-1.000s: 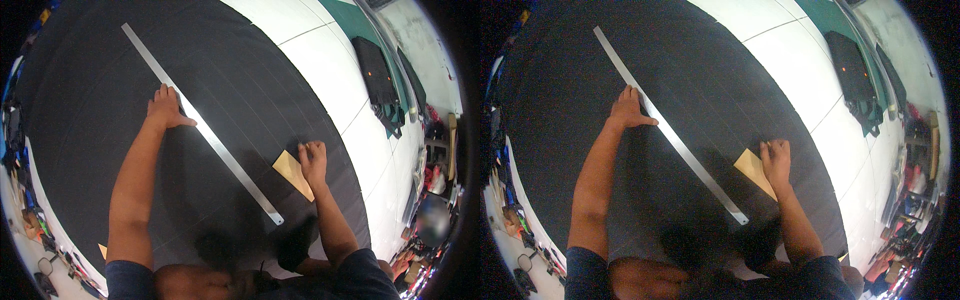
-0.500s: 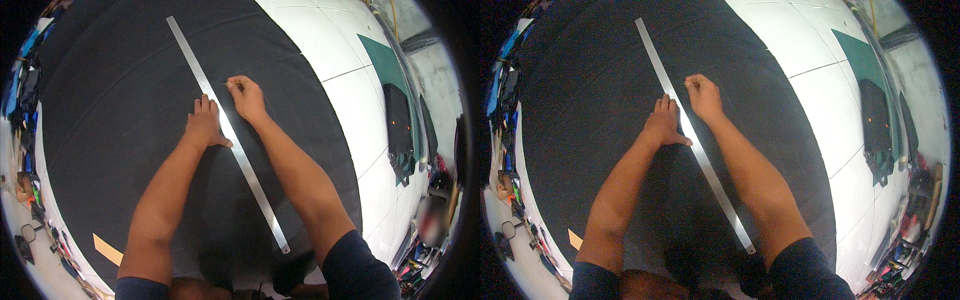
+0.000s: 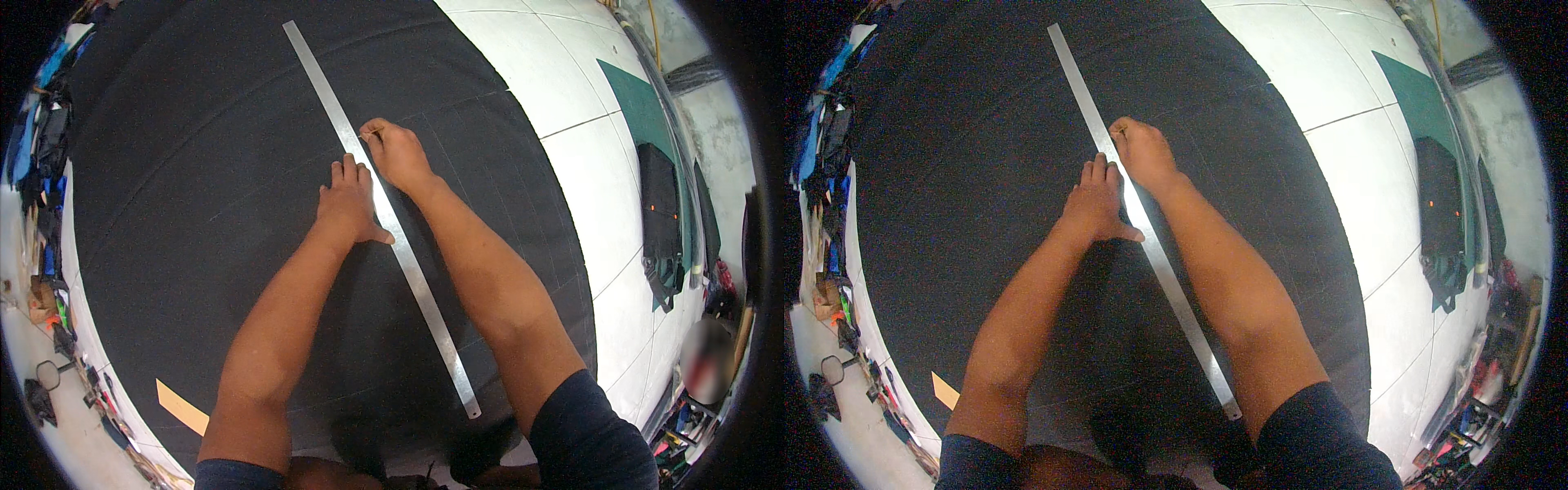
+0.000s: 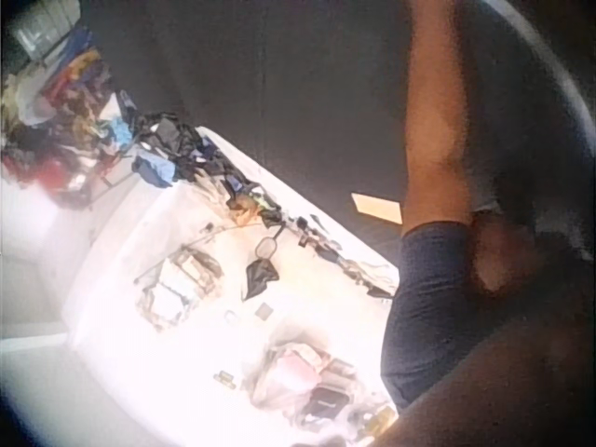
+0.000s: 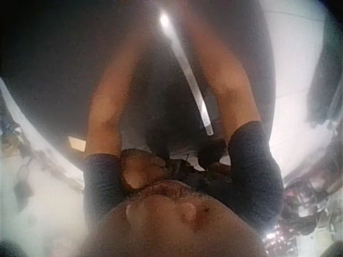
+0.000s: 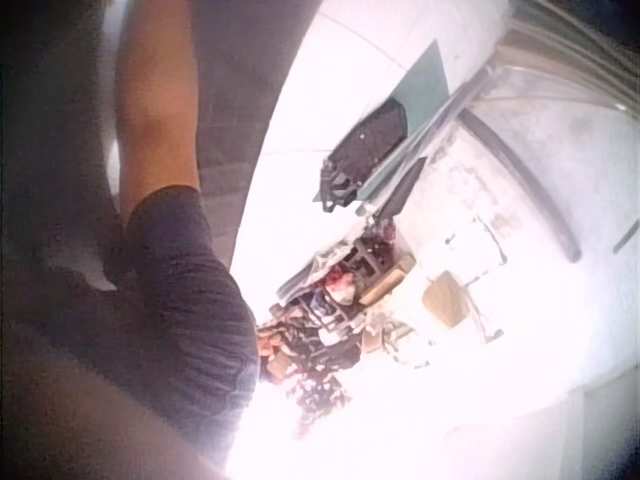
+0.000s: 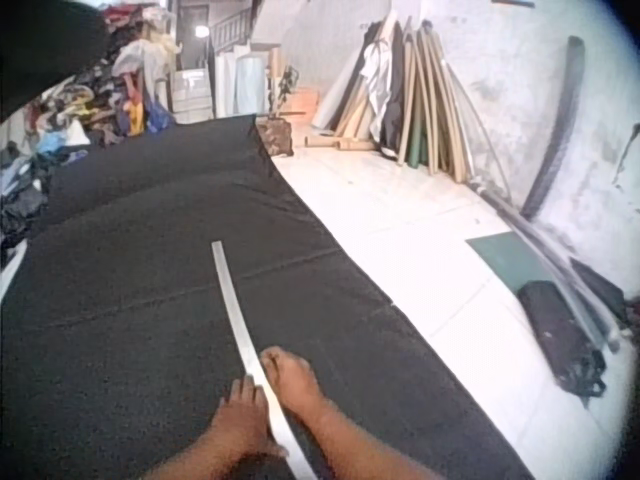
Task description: The person kneels on a large black fabric laid on a tiled floor and uses a metal ruler and a small yellow card to draw straight lines across the fabric. They repeatedly reposition the ruler and card to create multiple parallel lines.
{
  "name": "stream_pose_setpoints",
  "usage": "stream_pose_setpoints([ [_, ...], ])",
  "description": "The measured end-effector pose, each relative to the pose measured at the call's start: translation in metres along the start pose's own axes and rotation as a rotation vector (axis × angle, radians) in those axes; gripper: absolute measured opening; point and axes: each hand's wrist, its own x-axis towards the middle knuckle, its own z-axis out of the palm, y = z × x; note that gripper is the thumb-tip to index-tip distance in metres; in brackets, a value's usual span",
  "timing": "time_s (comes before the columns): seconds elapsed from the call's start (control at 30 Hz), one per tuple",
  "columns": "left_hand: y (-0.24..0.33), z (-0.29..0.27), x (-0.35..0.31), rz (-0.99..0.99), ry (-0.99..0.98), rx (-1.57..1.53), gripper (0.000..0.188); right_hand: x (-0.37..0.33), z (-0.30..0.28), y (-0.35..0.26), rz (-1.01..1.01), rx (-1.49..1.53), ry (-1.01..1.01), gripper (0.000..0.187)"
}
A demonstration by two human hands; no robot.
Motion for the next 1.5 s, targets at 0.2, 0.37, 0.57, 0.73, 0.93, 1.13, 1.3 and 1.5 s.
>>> stream_pose_setpoints([
  [0.2, -0.004, 0.001, -0.003, -0.007, 0.004, 0.011, 0.140, -0.046, -0.023, 0.001, -0.182, -0.185, -0.193, 0.018],
  [0.37, -0.001, 0.008, 0.000, 0.015, 0.028, 0.002, 0.139, -0.175, -0.075, 0.007, -0.243, -0.235, -0.371, 0.012],
  [0.57, -0.008, 0.015, 0.004, -0.008, 0.098, 0.073, 0.136, -0.309, -0.123, 0.000, -0.186, -0.293, -0.494, 0.019],
  [0.73, -0.001, 0.015, 0.004, -0.007, 0.108, 0.111, 0.137, -0.357, -0.147, 0.000, -0.133, -0.241, -0.571, 0.030],
  [0.93, -0.004, 0.018, 0.006, -0.003, 0.108, 0.100, 0.137, -0.377, -0.153, -0.001, -0.116, -0.238, -0.621, 0.033],
  [1.13, -0.008, 0.017, 0.005, 0.028, 0.124, 0.073, 0.138, -0.365, -0.152, -0.003, -0.079, -0.171, -0.629, 0.029],
  [1.3, -0.007, 0.012, 0.001, -0.006, 0.085, 0.085, 0.139, -0.276, -0.112, -0.004, -0.058, -0.219, -0.533, 0.015],
  [1.5, 0.000, 0.003, -0.005, -0.003, 0.049, 0.052, 0.140, -0.106, -0.040, 0.004, -0.215, -0.143, -0.208, 0.018],
])
